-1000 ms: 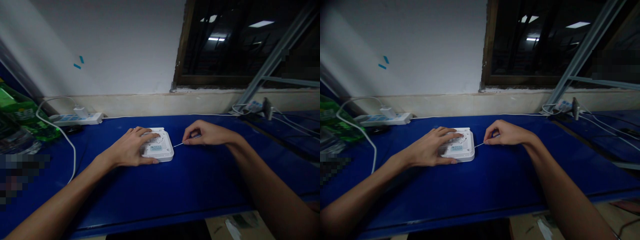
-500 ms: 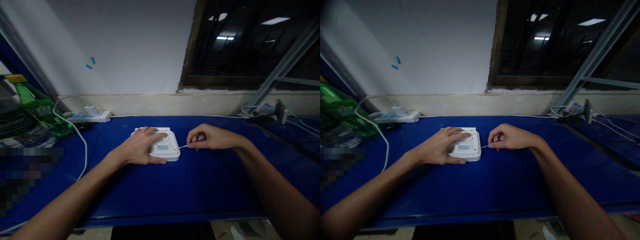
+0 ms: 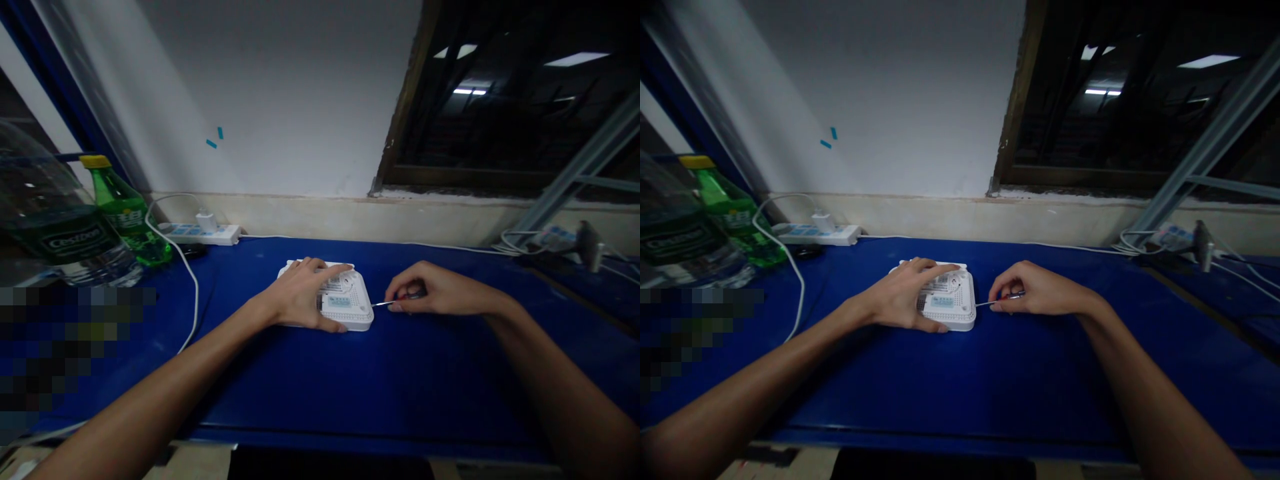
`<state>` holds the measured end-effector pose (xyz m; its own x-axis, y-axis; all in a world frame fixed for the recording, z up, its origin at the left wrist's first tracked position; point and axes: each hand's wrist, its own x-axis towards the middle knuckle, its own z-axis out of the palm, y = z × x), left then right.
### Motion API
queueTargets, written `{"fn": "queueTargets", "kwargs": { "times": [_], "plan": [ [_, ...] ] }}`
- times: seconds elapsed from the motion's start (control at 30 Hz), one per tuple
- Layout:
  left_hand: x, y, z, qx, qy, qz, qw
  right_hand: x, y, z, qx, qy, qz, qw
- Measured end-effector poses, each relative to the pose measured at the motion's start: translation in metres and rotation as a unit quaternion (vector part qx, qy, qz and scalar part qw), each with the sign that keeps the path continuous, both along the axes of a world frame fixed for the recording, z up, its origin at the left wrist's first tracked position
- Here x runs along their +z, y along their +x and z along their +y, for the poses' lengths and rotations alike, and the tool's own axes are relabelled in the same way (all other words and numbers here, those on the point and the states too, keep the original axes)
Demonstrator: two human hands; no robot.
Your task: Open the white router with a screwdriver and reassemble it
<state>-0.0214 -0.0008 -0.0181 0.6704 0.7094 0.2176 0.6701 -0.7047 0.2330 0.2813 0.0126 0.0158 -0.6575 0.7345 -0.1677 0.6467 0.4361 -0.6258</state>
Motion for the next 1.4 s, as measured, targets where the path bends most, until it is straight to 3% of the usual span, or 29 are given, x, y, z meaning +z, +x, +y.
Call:
{"fn": "queueTargets", "kwargs": {
  "times": [0.2,0.47,0.8,1.03,1.4],
  "plan": [
    [0.002,-0.003,0.003,0.005,-0.032,-0.038,0.999,-0.001,0.003,0.004,-0.025,-0.063,0.051,0.996],
    [0.003,-0.003,0.007,-0.016,-0.025,-0.113,0.993,0.001,0.012,0.011,-0.043,-0.055,0.118,0.991],
    [0.0,-0.001,0.008,-0.008,-0.021,-0.114,0.993,-0.004,0.014,0.015,-0.046,-0.077,0.151,0.984],
    [0.005,0.006,0.008,0.016,-0.008,-0.137,0.99,-0.007,0.019,0.018,-0.061,-0.096,0.26,0.959],
    [0.001,0.025,0.004,-0.001,-0.023,-0.119,0.993,0.012,0.04,0.012,-0.045,-0.088,0.129,0.987]
  ]
}}
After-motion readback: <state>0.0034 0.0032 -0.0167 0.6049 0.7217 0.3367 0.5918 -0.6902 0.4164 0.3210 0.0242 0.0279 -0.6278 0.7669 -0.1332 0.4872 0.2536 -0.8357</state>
